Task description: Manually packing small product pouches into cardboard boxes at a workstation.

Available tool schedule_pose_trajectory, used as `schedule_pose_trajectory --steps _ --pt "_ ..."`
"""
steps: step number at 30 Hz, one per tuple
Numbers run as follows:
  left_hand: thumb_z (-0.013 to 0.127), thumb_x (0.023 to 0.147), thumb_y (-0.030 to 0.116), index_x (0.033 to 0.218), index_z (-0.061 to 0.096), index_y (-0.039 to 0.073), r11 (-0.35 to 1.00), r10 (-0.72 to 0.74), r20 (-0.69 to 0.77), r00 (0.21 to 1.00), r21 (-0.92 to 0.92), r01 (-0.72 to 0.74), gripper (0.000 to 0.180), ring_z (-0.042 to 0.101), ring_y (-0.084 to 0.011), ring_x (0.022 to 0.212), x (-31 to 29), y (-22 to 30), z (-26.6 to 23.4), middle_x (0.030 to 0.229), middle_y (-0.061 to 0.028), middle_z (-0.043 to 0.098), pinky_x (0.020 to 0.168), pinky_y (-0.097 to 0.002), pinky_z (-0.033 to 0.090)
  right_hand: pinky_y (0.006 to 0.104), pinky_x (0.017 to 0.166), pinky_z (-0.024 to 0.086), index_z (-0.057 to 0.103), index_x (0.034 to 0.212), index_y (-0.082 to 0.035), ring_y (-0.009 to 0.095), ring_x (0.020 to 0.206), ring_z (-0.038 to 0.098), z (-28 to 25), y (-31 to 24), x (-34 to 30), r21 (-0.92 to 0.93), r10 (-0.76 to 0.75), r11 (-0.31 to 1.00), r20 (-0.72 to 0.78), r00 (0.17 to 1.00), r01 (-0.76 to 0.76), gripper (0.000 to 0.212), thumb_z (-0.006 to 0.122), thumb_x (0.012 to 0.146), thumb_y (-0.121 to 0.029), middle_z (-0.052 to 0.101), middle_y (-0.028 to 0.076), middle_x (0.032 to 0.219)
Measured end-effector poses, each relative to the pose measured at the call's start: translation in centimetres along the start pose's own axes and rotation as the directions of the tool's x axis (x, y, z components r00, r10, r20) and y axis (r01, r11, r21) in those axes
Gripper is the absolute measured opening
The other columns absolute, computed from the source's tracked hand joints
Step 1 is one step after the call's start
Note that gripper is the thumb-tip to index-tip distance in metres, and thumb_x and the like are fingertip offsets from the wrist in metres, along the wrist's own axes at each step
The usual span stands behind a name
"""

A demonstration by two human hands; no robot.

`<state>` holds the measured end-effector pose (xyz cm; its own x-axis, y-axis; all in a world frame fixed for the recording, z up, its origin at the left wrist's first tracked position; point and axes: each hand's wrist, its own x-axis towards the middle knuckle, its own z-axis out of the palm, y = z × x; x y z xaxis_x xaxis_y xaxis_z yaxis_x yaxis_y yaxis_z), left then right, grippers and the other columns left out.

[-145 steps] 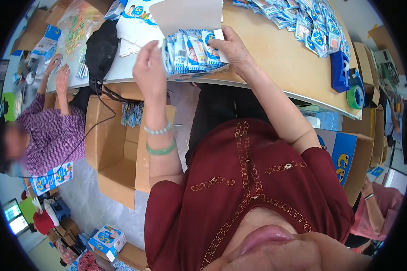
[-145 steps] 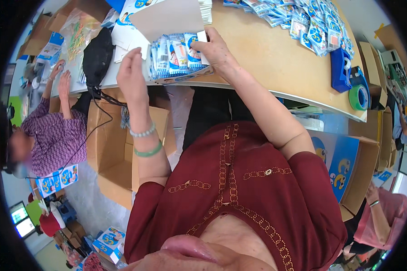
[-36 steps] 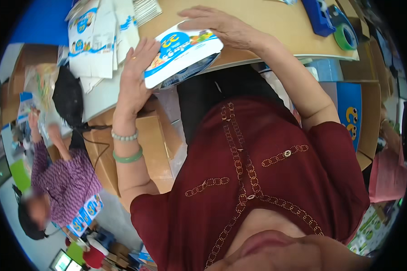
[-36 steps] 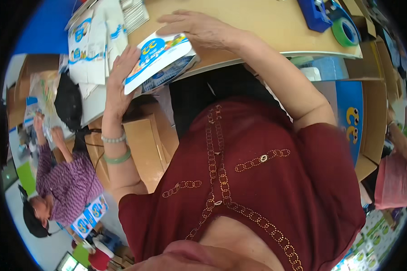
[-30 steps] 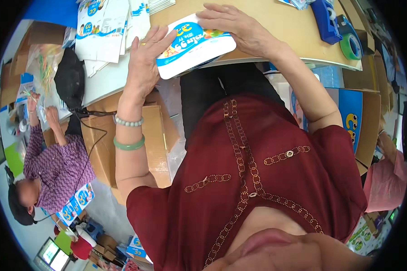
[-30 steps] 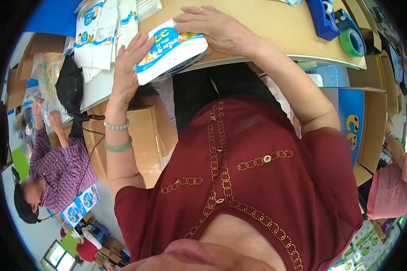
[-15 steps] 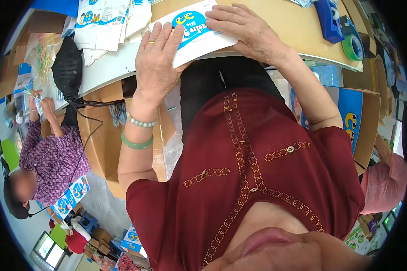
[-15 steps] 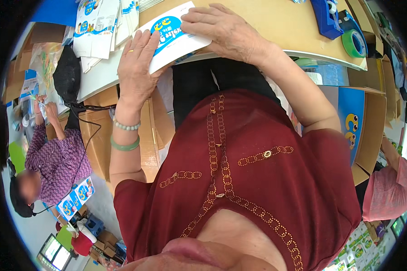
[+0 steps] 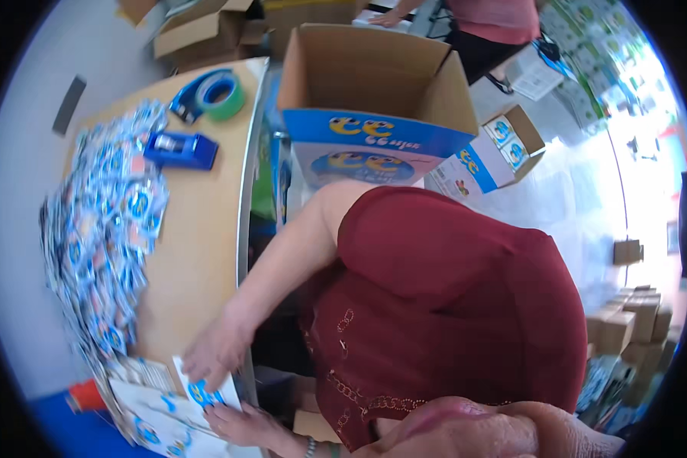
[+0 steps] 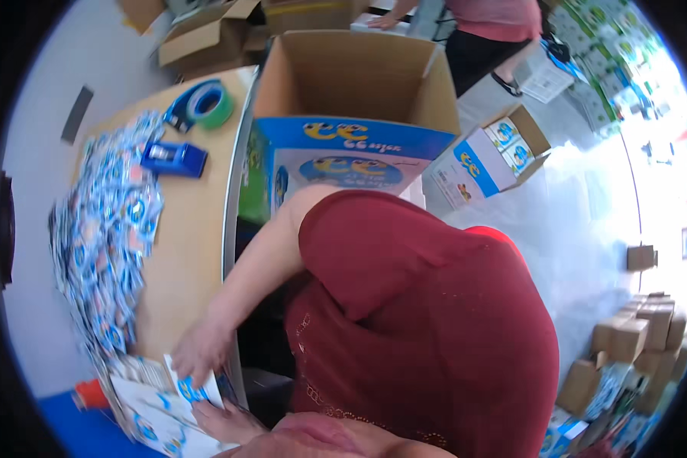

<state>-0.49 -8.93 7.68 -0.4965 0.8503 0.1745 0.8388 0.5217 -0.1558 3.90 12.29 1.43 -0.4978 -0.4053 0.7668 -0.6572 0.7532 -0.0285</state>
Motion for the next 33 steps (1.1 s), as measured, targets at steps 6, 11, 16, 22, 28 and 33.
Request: schedule_pose_trajectory --steps 6,11,16,22,28,33 --pt "0.054 0.091 0.033 0.147 0.03 0.007 0.96 0.01 0.253 0.967 0.269 -0.08 0.067 0.022 -0.038 0.141 0.2 -0.4 1.0 0.153 -0.0168 0.028 0.114 -0.0439 0.024 0.0445 0.081 0.043 0.055 0.11 -0.011 0.034 0.098 0.053 -0.7 -0.9 -0.1 -0.15 -0.024 0.989 -0.039 0.999 0.018 0.052 0.075 0.07 -0.038 0.054 0.011 0.098" --pt "0.046 0.095 0.037 0.132 0.044 -0.001 0.981 0.151 -0.193 0.97 -0.09 -0.171 0.054 0.041 -0.046 0.123 0.0 0.0 2.0 0.134 -0.0251 0.045 0.102 -0.0511 0.034 0.0426 0.082 0.042 0.055 0.114 -0.015 0.03 0.099 0.053 0.2 -0.4 0.5 -0.123 -0.022 0.992 -0.023 0.999 0.019 0.052 0.072 0.073 -0.042 0.056 0.009 0.099" --pt "0.031 0.1 0.042 0.126 0.053 -0.006 0.972 0.156 -0.374 0.914 -0.104 -0.209 0.059 0.054 -0.0486 0.111 0.4 0.6 2.5 0.123 -0.0256 0.057 0.093 -0.0534 0.045 0.0427 0.087 0.042 0.055 0.101 -0.012 0.033 0.103 0.053 0.3 0.1 0.6 -0.121 -0.008 0.992 0.074 0.997 0.017 0.045 0.076 0.07 -0.037 0.054 0.012 0.1" --pt "0.031 0.1 0.041 0.121 0.057 -0.005 0.953 0.257 -0.503 0.825 -0.01 -0.304 0.057 0.056 -0.047 0.108 0.3 0.3 3.3 0.12 -0.0233 0.06 0.093 -0.0521 0.046 0.0428 0.088 0.042 0.055 0.101 -0.013 0.032 0.107 0.053 0.2 -0.2 0.4 -0.187 -0.054 0.981 0.01 0.999 0.055 0.045 0.076 0.069 -0.036 0.056 0.011 0.104" --pt "0.034 0.101 0.029 0.116 0.061 -0.003 0.961 0.205 -0.522 0.828 -0.051 -0.27 0.045 0.059 -0.0457 0.104 0.5 0.4 3.5 0.114 -0.0206 0.063 0.089 -0.0505 0.048 0.0425 0.087 0.043 0.055 0.101 -0.012 0.031 0.11 0.051 -0.9 -0.6 0.5 -0.161 -0.059 0.985 0.048 0.997 0.066 0.045 0.077 0.07 -0.036 0.056 0.01 0.105" --pt "0.037 0.098 0.019 0.115 0.061 -0.003 0.964 0.204 -0.55 0.81 -0.029 -0.263 0.037 0.06 -0.045 0.101 0.6 0.5 3.7 0.112 -0.0204 0.064 0.088 -0.05 0.049 0.0418 0.085 0.044 0.054 0.1 -0.009 0.031 0.107 0.052 -1.3 -0.4 0.6 -0.175 -0.052 0.982 0.148 0.988 0.078 0.044 0.074 0.073 -0.037 0.056 0.009 0.104"
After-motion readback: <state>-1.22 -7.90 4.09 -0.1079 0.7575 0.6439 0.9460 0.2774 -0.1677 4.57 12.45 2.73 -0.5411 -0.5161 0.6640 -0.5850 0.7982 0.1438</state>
